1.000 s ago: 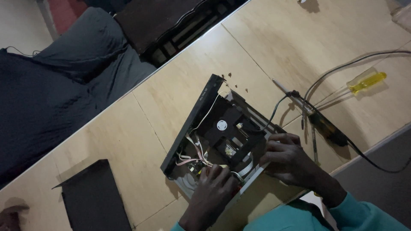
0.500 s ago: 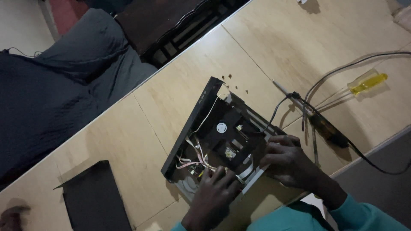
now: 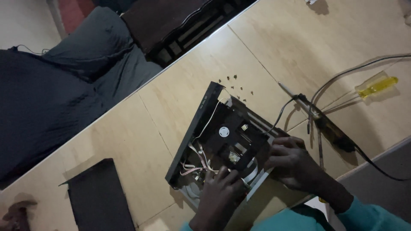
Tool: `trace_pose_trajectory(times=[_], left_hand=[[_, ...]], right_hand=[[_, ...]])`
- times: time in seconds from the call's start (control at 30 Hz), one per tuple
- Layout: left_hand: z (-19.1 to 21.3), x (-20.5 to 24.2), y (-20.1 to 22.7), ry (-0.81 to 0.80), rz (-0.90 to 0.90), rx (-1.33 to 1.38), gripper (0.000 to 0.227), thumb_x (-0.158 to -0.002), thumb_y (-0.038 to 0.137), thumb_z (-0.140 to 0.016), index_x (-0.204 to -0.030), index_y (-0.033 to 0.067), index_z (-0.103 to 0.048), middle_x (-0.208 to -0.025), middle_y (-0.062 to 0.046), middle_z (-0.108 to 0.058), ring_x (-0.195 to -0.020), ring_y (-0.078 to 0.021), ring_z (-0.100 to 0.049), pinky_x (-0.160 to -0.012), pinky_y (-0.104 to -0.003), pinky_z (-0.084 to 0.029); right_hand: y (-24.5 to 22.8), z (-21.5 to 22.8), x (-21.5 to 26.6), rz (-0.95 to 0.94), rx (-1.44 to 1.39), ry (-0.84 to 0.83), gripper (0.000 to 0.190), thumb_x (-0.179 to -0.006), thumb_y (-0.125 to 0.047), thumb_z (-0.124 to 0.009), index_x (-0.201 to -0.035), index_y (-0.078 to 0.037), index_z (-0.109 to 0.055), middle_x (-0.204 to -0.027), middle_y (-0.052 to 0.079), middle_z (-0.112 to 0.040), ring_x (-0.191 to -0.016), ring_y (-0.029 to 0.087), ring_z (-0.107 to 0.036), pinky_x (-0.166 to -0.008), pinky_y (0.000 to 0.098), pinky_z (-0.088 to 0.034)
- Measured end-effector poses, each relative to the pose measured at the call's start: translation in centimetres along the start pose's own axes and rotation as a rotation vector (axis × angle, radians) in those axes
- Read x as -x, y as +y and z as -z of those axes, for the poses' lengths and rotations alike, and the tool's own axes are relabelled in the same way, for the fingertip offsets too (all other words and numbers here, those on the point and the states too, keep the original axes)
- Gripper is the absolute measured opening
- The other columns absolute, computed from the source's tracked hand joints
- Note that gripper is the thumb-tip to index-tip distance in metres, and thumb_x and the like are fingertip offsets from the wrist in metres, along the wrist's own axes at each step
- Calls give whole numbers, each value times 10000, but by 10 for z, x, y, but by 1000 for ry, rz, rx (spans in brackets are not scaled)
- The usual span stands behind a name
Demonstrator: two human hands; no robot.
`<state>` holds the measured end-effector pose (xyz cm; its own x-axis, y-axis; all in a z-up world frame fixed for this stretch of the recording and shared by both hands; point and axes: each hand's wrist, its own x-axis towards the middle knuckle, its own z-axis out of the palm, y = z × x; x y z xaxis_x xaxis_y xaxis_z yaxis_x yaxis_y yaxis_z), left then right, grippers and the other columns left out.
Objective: The person is inspecting and manipulating the internal wiring and components of an electronic device, likely preparing to clean or repair it.
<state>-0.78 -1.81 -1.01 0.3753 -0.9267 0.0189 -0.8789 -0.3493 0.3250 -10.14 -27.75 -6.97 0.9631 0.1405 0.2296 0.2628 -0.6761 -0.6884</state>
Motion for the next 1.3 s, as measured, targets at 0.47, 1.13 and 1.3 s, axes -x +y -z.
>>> trace_pose_trajectory(times=[0.47,1.13,1.3], left_hand=[[0,33,-17,75,78,73,84,-885,240,-692,-945,236,-750,-1103,-14,-635,-1046,-309,-540,-762,-526,-406],[-52,48,29,468,1131,300,193,-705,373,-883,-782,225,-785,-863,-48,-663,-881,-369,-550,-771,-526,-430],[-58,53,19,392,1196,527,144,-836,329,-804,-816,191,-769,-865,-31,-672,-903,-306,-557,-769,-464,-457]], right_hand=[[0,-13,-11,55,93,-7,229,-724,-271,-790,-947,-281,-739,-1059,18,-686,-1246,366,-537,-920,508,-371],[-16,-26,-30,-16,201,-112,125,-782,-240,-782,-898,-226,-738,-904,48,-588,-996,290,-583,-792,426,-451],[-3,-28,-19,-17,244,-120,256,-711,-257,-836,-943,-256,-729,-1014,29,-645,-1154,306,-561,-881,455,-414]])
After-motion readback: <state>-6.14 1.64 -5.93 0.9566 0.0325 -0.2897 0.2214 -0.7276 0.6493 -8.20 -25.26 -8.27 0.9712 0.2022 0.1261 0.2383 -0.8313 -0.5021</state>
